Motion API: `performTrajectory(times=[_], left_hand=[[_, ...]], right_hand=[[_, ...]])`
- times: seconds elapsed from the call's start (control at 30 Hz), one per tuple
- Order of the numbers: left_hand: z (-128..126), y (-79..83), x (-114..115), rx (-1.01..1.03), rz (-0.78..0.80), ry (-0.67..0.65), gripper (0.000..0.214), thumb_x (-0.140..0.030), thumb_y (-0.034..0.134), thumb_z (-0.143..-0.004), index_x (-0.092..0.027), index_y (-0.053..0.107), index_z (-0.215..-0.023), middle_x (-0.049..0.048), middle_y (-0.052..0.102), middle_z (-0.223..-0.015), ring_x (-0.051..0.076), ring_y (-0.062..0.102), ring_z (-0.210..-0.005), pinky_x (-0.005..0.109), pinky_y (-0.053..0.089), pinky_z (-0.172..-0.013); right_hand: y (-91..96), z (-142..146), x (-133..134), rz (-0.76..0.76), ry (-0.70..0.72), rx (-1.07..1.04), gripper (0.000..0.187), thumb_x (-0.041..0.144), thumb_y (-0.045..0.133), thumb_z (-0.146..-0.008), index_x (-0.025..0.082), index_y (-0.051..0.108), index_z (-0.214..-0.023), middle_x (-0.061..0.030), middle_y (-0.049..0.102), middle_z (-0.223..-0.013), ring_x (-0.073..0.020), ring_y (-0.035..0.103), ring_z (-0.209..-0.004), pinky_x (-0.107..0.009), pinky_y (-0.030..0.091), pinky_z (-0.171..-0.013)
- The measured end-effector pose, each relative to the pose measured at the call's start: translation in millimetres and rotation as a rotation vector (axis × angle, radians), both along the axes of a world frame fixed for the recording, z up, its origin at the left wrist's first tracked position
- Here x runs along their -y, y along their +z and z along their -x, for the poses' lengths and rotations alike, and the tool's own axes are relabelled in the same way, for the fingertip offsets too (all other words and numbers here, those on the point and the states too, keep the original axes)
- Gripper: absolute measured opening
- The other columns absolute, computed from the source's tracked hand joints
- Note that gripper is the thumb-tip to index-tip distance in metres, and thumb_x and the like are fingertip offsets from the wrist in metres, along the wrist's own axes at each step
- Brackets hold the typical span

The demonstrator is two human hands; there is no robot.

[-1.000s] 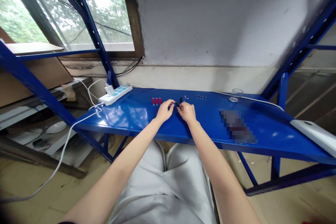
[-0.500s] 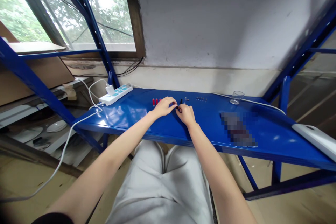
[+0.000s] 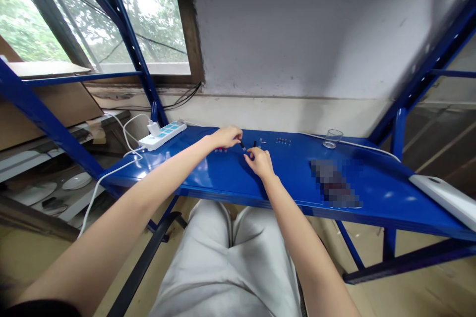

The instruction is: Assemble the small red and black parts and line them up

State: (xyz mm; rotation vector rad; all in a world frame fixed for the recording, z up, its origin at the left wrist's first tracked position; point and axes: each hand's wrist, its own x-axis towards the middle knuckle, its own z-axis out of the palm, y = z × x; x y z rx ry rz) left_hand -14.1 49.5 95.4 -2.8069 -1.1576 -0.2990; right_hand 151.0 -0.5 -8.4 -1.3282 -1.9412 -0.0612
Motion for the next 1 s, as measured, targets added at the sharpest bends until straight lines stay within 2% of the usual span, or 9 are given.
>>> performTrajectory(times=[0.13, 0.37, 0.7, 1.0], left_hand=[[12, 2.4, -12, -0.06, -0.039, 0.083, 0.005, -0.015, 0.058, -0.074, -0.016, 0.061, -0.078, 0.0074, 0.064, -0.089, 0.02, 0.055, -0.091, 0.031, 0.037, -0.081], [16, -15.5, -17, -0.134, -0.053, 0.117, 0.009, -0.006, 0.056, -0.071, -0.015, 0.059, -0.07, 0.0095, 0.062, -0.093, 0.024, 0.05, -0.098, 0.039, 0.033, -0.086], [20, -23.6, -25, -0.121, -0.089, 0.157, 0.013, -0.007, 0.054, -0.072, -0.015, 0.062, -0.078, 0.0103, 0.061, -0.096, 0.025, 0.048, -0.1, 0.041, 0.033, -0.087], [17, -23.0, -25, -0.126, -0.089, 0.167, 0.012, -0.007, 0.053, -0.073, -0.016, 0.061, -0.078, 0.0094, 0.061, -0.097, 0.024, 0.048, -0.099, 0.041, 0.032, -0.088]], right_hand=[[-1.1, 0, -1, 0.022, 0.016, 0.006, 0.019, 0.031, 0.048, -0.081, 0.018, 0.061, -0.085, -0.002, 0.059, -0.071, -0.0132, 0.053, -0.063, -0.025, 0.032, -0.064], [-2.5, -1, -3, 0.044, 0.02, 0.03, 0.017, 0.028, 0.046, -0.081, 0.019, 0.06, -0.079, -0.0021, 0.059, -0.069, -0.0134, 0.054, -0.063, -0.024, 0.033, -0.062], [-4.0, -2, -4, 0.055, 0.023, 0.029, 0.016, 0.026, 0.045, -0.08, 0.019, 0.06, -0.078, -0.0018, 0.059, -0.069, -0.0128, 0.053, -0.062, -0.024, 0.034, -0.062], [-4.1, -3, -4, 0.042, 0.022, 0.027, 0.016, 0.026, 0.045, -0.08, 0.02, 0.06, -0.078, -0.0018, 0.058, -0.068, -0.0129, 0.053, -0.062, -0.024, 0.034, -0.061]])
